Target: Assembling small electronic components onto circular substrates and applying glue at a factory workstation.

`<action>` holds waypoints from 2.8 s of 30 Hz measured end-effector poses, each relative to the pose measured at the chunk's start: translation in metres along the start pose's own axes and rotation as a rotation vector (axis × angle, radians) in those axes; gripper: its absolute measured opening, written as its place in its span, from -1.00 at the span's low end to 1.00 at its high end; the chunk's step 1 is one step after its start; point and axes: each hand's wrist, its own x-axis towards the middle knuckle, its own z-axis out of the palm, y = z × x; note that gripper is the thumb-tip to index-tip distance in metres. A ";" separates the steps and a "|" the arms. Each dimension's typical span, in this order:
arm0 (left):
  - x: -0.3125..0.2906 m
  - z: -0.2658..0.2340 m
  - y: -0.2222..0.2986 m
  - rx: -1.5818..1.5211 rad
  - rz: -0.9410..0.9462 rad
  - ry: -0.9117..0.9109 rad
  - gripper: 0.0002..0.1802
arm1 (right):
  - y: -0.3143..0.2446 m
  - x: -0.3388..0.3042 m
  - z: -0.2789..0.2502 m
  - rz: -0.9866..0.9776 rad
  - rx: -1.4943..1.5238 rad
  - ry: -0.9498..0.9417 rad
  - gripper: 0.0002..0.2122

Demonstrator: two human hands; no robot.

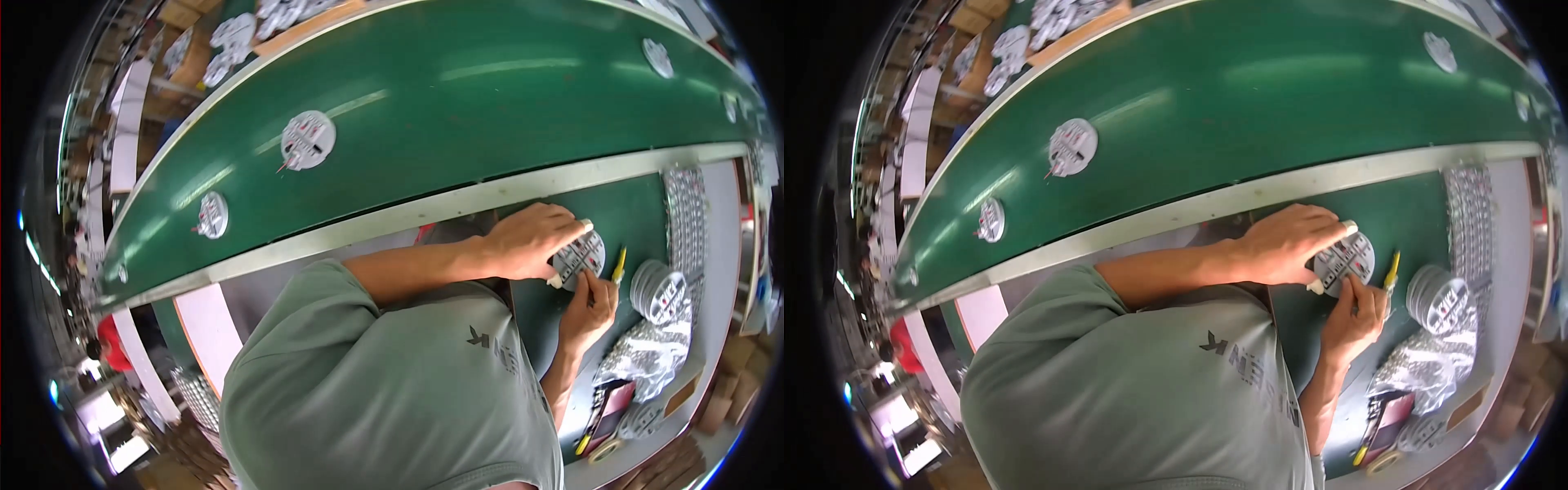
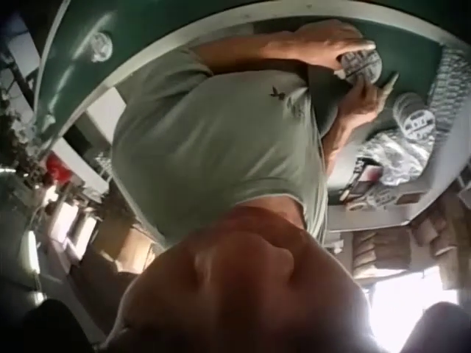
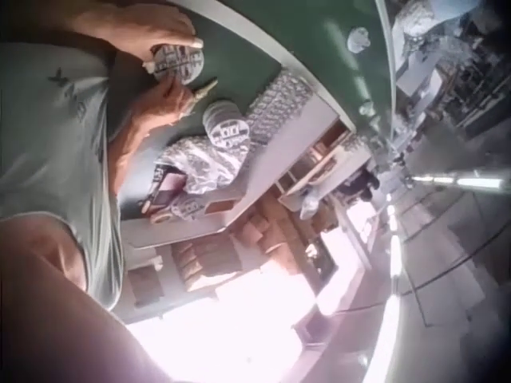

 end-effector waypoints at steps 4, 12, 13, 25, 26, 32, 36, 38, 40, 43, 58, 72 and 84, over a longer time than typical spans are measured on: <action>-0.006 0.004 0.001 0.038 0.023 0.072 0.08 | 0.006 0.005 0.001 0.179 0.039 -0.151 -0.83; -0.017 0.005 0.006 -0.057 -0.068 0.200 -0.04 | -0.002 0.009 0.000 0.076 0.143 -0.248 -0.42; -0.017 -0.001 0.006 -0.039 -0.085 0.189 -0.03 | -0.010 0.012 -0.002 0.080 0.161 -0.247 -0.42; -0.009 0.005 0.001 0.008 0.036 0.089 0.01 | -0.005 0.007 -0.005 0.134 0.066 -0.266 -0.41; -0.010 0.005 0.000 0.006 0.036 0.088 0.01 | -0.006 0.006 -0.004 0.136 0.064 -0.266 -0.41; -0.005 -0.003 0.005 -0.081 -0.022 0.069 0.03 | -0.001 0.004 0.000 0.056 0.034 -0.190 -0.41; 0.004 -0.014 0.018 -0.003 0.007 0.063 0.03 | -0.015 0.007 -0.023 0.040 0.025 -0.182 -0.35; 0.011 -0.021 0.022 0.043 0.030 0.055 0.03 | -0.024 0.015 -0.043 0.051 0.017 -0.188 -0.32; 0.017 -0.037 0.023 -0.045 0.167 -0.101 -0.07 | -0.033 0.026 -0.070 0.196 0.238 -0.350 -0.29; 0.026 -0.048 0.023 -0.202 0.119 -0.258 -0.17 | -0.031 0.025 -0.090 0.352 0.451 -0.455 -0.27; 0.005 -0.022 -0.006 0.028 0.401 -0.077 -0.35 | -0.023 0.001 -0.045 0.141 0.373 -0.330 -0.60; -0.003 -0.025 -0.003 -0.124 0.143 -0.212 0.03 | -0.013 0.019 -0.027 -0.055 0.085 -0.298 -0.82; -0.005 0.028 -0.010 0.070 0.083 -0.032 0.06 | 0.014 0.016 -0.001 -0.042 0.006 -0.226 -0.91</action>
